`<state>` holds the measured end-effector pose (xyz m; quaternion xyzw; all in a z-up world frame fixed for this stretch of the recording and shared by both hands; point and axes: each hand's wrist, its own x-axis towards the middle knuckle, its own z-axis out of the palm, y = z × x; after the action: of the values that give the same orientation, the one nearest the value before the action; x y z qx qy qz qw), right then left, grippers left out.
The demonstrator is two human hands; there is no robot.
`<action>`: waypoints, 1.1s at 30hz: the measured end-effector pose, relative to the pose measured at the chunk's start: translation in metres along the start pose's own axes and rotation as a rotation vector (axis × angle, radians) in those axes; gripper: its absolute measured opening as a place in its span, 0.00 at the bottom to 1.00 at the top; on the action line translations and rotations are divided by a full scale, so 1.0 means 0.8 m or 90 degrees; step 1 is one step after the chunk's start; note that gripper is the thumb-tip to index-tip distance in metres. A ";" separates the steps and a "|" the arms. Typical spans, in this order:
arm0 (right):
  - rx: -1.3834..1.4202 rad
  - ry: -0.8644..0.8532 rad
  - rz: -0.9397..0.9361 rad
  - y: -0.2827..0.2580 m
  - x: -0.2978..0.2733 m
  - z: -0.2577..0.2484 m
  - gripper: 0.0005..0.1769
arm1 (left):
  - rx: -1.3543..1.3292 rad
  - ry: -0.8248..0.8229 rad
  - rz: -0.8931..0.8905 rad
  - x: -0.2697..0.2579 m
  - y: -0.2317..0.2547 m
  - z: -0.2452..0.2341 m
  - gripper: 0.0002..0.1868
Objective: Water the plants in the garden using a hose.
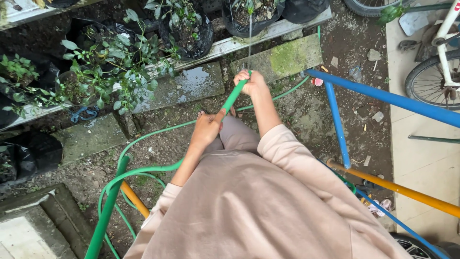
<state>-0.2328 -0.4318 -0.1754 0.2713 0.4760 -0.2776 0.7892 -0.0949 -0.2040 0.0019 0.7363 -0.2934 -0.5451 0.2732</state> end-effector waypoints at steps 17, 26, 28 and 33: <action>-0.041 0.041 0.129 -0.021 0.044 -0.010 0.28 | -0.012 0.021 -0.167 0.005 0.034 0.021 0.37; -0.070 0.056 0.190 -0.077 0.024 0.002 0.25 | -0.037 0.015 -0.160 0.011 0.086 0.072 0.37; -0.079 0.052 0.200 -0.087 0.015 0.007 0.24 | -0.050 0.015 -0.149 0.012 0.093 0.082 0.37; -0.057 0.062 0.194 -0.113 0.001 0.007 0.24 | -0.003 0.019 -0.165 0.017 0.106 0.095 0.38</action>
<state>-0.2923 -0.4987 -0.1888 0.3177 0.4790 -0.1197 0.8095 -0.1763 -0.2779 0.0349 0.7753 -0.1906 -0.5655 0.2068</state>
